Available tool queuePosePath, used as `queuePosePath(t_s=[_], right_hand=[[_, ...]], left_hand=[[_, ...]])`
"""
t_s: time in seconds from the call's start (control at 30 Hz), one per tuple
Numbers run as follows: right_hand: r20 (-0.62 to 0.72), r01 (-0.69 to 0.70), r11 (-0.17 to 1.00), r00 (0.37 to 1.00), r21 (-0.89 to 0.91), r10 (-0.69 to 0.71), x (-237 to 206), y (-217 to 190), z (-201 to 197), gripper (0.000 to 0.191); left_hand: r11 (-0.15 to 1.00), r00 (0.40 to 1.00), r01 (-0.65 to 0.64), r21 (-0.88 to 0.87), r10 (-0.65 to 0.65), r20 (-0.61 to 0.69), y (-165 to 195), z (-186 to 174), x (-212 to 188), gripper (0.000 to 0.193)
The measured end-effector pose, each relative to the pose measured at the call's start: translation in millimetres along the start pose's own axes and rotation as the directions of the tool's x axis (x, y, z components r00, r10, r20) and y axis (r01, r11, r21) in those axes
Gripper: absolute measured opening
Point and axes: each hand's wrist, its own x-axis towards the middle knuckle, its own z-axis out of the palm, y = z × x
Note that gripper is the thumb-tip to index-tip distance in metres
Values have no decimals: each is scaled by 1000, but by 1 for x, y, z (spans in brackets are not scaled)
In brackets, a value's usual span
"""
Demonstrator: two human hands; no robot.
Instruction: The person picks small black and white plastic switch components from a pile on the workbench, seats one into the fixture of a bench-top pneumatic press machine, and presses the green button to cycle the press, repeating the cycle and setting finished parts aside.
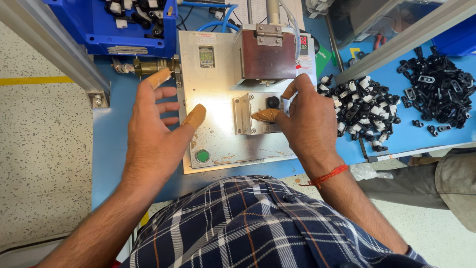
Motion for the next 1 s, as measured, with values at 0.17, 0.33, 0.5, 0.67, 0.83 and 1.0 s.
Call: queuePosePath(t_s=[0.17, 0.33, 0.5, 0.67, 0.83, 1.0], right_hand=[[-80, 84, 996, 993, -12, -84, -6, 13, 2, 37], [-118, -50, 996, 991, 71, 58, -48, 54, -2, 49], [-132, 93, 975, 984, -204, -122, -94, 111, 13, 72], [362, -471, 881, 814, -44, 453, -98, 139, 18, 115], [571, -356, 886, 677, -298, 465, -79, 157, -9, 110], [571, -306, 926, 729, -222, 378, -73, 160, -17, 104]], left_hand=[[998, 999, -35, -45, 36, 25, 20, 26, -3, 76], [994, 994, -99, -51, 102, 49, 33, 50, -13, 70], [997, 994, -80, -21, 81, 70, 38, 62, -12, 66], [994, 992, -103, 23, 101, 71, 50, 77, -4, 63], [991, 985, -135, 11, 133, 111, 68, 99, -2, 62], [968, 959, -248, 42, 239, 154, 84, 117, -1, 52]])
